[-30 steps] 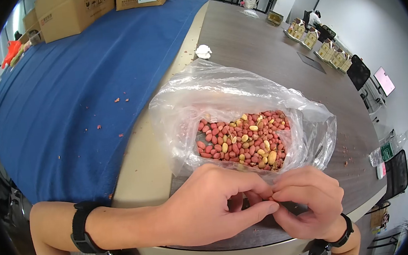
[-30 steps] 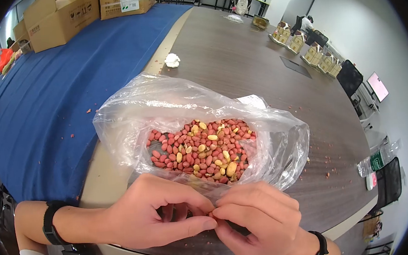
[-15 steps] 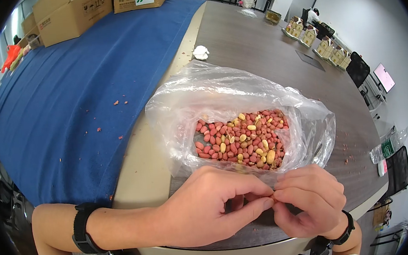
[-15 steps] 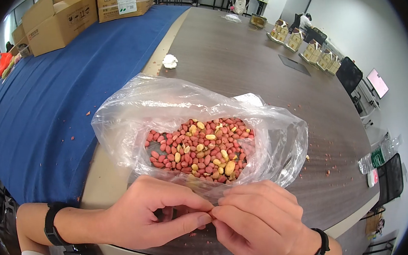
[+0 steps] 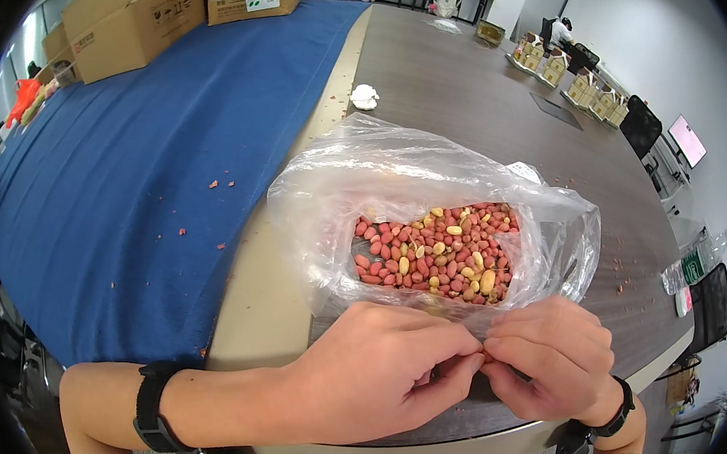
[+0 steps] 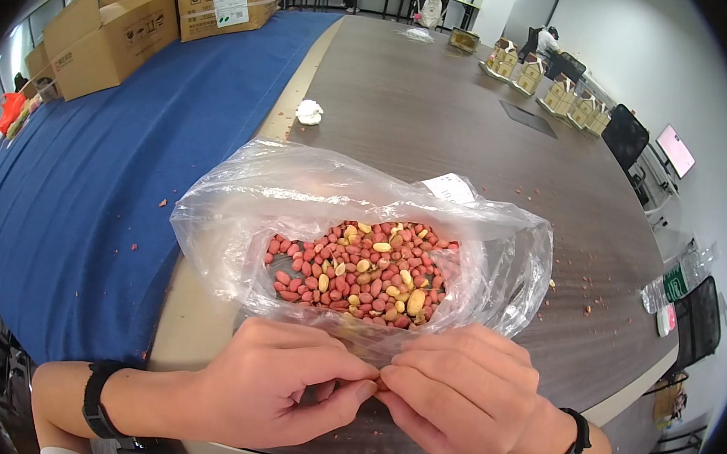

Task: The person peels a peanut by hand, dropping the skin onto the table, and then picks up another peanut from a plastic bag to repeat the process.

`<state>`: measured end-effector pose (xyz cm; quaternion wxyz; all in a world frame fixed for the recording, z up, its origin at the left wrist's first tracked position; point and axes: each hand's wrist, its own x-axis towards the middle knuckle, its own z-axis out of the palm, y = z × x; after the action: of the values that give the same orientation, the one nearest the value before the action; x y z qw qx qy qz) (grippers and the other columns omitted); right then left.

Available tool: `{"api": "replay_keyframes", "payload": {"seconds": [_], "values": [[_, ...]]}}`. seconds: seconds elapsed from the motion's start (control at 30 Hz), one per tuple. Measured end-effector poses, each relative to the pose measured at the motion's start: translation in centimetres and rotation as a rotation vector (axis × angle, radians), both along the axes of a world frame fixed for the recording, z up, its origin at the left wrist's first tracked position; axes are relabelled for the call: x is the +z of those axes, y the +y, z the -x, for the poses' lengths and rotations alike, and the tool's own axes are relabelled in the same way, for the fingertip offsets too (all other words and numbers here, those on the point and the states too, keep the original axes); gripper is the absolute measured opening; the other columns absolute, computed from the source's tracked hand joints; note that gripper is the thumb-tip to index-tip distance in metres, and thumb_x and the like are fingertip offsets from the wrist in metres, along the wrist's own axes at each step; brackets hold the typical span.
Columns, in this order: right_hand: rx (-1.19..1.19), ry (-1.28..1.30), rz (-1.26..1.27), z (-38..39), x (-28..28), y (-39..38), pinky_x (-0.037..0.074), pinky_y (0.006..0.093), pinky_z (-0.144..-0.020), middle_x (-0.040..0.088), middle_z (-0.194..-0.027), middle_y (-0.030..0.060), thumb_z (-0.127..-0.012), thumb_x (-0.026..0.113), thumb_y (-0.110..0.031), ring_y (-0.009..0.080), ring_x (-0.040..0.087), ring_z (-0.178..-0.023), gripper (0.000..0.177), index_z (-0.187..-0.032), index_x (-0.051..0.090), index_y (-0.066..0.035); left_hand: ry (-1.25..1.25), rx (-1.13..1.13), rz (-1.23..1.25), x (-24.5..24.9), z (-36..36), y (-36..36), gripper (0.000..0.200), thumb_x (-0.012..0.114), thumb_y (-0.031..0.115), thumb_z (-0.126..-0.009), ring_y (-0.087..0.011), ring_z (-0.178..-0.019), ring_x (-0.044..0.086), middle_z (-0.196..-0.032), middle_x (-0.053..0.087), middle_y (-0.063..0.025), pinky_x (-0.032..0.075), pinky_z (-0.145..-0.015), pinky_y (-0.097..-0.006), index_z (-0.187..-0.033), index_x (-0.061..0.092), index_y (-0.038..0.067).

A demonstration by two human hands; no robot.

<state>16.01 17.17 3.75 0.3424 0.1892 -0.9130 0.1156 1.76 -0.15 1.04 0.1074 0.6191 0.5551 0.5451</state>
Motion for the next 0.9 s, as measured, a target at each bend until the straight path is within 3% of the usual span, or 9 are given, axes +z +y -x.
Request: {"api": "replay_keyframes", "payload": {"seconds": [0.33,0.9], "values": [[-0.001,-0.068,0.111,-0.14,-0.04,-0.12,0.055,0.0298,-0.06,0.071,-0.082,0.0086,-0.068,0.085,-0.002,0.0224,0.07,-0.072,0.024,-0.088,0.073,-0.003,-0.117,-0.039,0.08,0.22,0.04,-0.18,0.009,0.075,0.0,-0.083,-0.0135,-0.053,0.061,-0.068,0.066,-0.0075,0.049,-0.048,-0.0271,-0.09,0.071,-0.002],[0.021,-0.117,0.267,-0.11,-0.04,0.03,0.056,0.0301,-0.063,0.072,-0.083,0.0078,-0.067,0.084,0.003,0.0217,0.07,-0.072,0.025,-0.089,0.073,-0.003,-0.096,-0.033,0.091,0.6,0.12,-0.18,0.016,0.079,0.005,-0.084,-0.0091,-0.051,0.059,-0.073,0.07,-0.0053,0.045,-0.044,-0.0236,-0.098,0.075,0.001]]}}
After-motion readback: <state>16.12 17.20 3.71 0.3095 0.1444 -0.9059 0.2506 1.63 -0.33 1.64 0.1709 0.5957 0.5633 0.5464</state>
